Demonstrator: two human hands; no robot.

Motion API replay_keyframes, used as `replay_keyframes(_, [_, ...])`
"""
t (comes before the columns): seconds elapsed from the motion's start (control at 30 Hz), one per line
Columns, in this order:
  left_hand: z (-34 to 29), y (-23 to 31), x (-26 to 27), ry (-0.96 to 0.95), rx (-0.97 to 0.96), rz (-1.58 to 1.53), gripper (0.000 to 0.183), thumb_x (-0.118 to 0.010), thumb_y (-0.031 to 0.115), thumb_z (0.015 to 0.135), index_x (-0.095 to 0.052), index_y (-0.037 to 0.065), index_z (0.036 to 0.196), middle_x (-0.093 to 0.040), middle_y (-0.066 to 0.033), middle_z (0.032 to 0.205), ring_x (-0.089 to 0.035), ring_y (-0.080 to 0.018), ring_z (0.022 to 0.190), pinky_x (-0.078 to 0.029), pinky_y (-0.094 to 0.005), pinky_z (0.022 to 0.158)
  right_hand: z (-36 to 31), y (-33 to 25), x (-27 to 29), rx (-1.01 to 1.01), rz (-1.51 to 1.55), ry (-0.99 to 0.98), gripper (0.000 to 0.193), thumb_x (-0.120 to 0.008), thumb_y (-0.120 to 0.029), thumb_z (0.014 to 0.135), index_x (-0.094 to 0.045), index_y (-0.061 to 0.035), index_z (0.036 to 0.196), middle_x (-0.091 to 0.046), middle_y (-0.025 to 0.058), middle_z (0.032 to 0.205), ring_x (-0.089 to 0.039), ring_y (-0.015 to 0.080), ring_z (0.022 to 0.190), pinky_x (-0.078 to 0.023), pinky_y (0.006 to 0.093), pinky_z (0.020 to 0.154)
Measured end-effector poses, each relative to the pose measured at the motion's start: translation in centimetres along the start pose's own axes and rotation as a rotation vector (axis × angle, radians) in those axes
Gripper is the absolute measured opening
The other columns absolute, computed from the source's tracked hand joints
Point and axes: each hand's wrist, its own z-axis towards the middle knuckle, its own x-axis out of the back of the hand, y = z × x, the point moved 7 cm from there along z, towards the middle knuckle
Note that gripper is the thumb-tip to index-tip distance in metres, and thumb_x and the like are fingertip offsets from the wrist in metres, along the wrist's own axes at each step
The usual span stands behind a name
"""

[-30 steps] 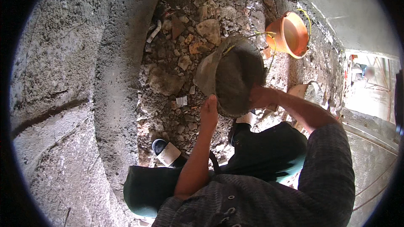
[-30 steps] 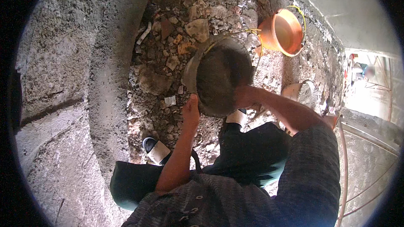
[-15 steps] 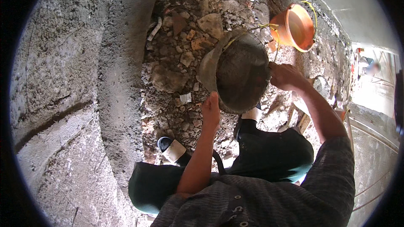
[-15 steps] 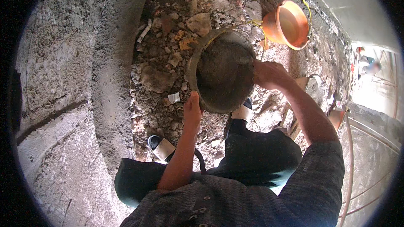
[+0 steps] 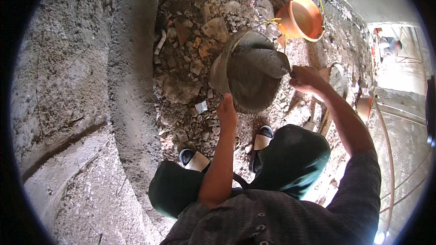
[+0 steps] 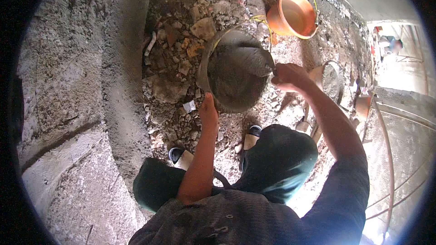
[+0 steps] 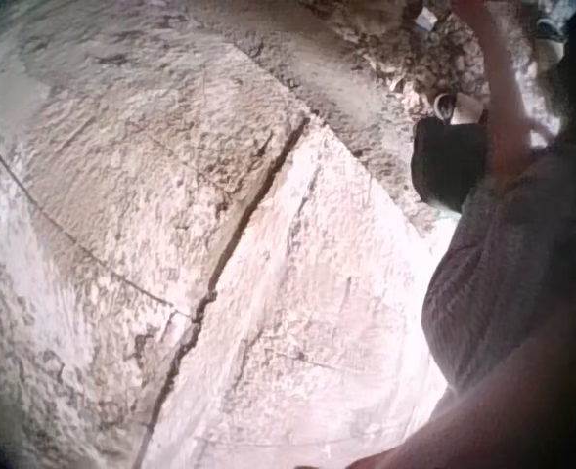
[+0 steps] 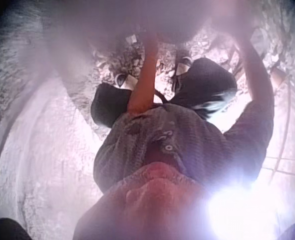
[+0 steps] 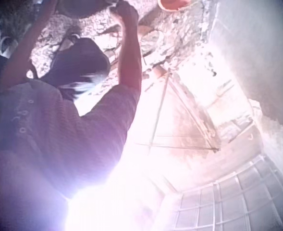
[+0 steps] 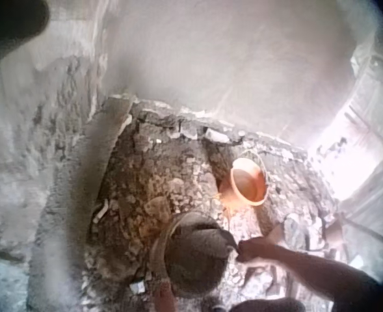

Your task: The person scoops cement from a bucket with a trowel and applies it to a rough concrete wall. They repeatedly smooth the surface with the trowel and a straight wooden plank, working along a vertical section of the wall.

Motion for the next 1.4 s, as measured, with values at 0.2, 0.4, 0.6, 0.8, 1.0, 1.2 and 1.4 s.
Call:
replay_keyframes(0.2, [0.4, -0.6, -0.2, 0.101, 0.008, -0.079, 0.052, -0.046, 0.058, 0.084, -0.035, 0.013, 0.060, -0.025, 0.0054, 0.057, -0.025, -0.0078, 0.053, -0.020, -0.0315, 0.051, 6.6, -9.0, -11.7, 0.278, -0.080, -0.128, 0.027, -0.053, -0.018, 0.077, -0.061, 0.0030, 0.092, -0.063, 0.0193, 0.079, -0.063, 0.0300, 0.073, -0.051, 0.0402, 0.062])
replay_keyframes(0.4, [-0.7, 0.5, 0.8, 0.183, -0.031, -0.071, 0.046, -0.052, 0.053, 0.083, -0.049, 0.010, 0.066, -0.033, 0.0061, 0.056, -0.029, -0.0089, 0.051, -0.026, -0.0344, 0.049, 0.2, -7.3, -11.8, 0.193, 0.873, -0.192, 0.035, -0.057, -0.023, 0.077, -0.057, 0.0089, 0.091, -0.059, 0.0147, 0.063, -0.059, 0.0195, 0.051, -0.047, 0.0328, 0.049])
replay_keyframes(0.6, [-1.4, 2.3, 0.3, 0.304, -0.149, 0.055, 0.038, -0.057, 0.044, 0.083, -0.054, 0.007, 0.074, -0.046, 0.0038, 0.059, -0.042, -0.0074, 0.051, -0.033, -0.0272, 0.044, -1.4, -3.2, -11.3, 0.082, 1.147, -0.077, 0.035, -0.056, -0.026, 0.074, -0.057, 0.0046, 0.091, -0.056, 0.0116, 0.057, -0.056, 0.0191, 0.047, -0.045, 0.0342, 0.047])
replay_keyframes(0.8, [-4.3, 8.7, 6.4, 0.552, -0.191, -0.022, 0.036, -0.059, 0.041, 0.081, -0.053, 0.005, 0.084, -0.055, -0.0027, 0.072, -0.057, -0.0100, 0.064, -0.040, -0.0232, 0.046, -2.7, -0.8, -11.1, 0.142, 1.303, -0.091, 0.031, -0.056, -0.022, 0.077, -0.054, 0.0044, 0.093, -0.053, 0.0075, 0.058, -0.053, 0.0157, 0.049, -0.043, 0.0303, 0.046])
replay_keyframes(1.0, [-17.5, 24.2, 23.3, 0.945, -0.779, 0.417, 0.030, -0.056, 0.031, 0.086, -0.053, 0.003, 0.096, -0.056, -0.0062, 0.084, -0.057, -0.0129, 0.076, -0.045, -0.0254, 0.060, -5.6, -6.2, -6.0, 0.472, 1.762, -0.272, 0.021, -0.052, -0.015, 0.080, -0.052, -0.0009, 0.096, -0.052, 0.0044, 0.066, -0.049, 0.0121, 0.047, -0.040, 0.0275, 0.041])
replay_keyframes(1.2, [-37.7, 41.5, 21.7, 1.712, -1.375, 1.735, 0.045, -0.062, 0.032, 0.081, -0.047, -0.001, 0.107, -0.052, -0.0151, 0.103, -0.053, -0.0263, 0.094, -0.048, -0.0342, 0.081, -3.8, -12.8, -2.5, 0.481, 2.215, -0.329, 0.021, -0.052, -0.018, 0.084, -0.053, -0.0008, 0.096, -0.053, 0.0060, 0.070, -0.050, 0.0122, 0.049, -0.041, 0.0272, 0.041])
replay_keyframes(1.4, [-50.5, 50.6, 24.7, 2.102, -1.380, 2.150, 0.062, -0.045, 0.060, 0.081, -0.037, 0.023, 0.130, -0.033, -0.0112, 0.137, -0.026, -0.0342, 0.127, -0.018, -0.0552, 0.101, -0.6, -16.8, 1.5, 0.290, 2.359, 0.239, 0.023, -0.049, -0.021, 0.084, -0.053, -0.0008, 0.096, -0.053, 0.0064, 0.073, -0.051, 0.0130, 0.053, -0.043, 0.0291, 0.045])
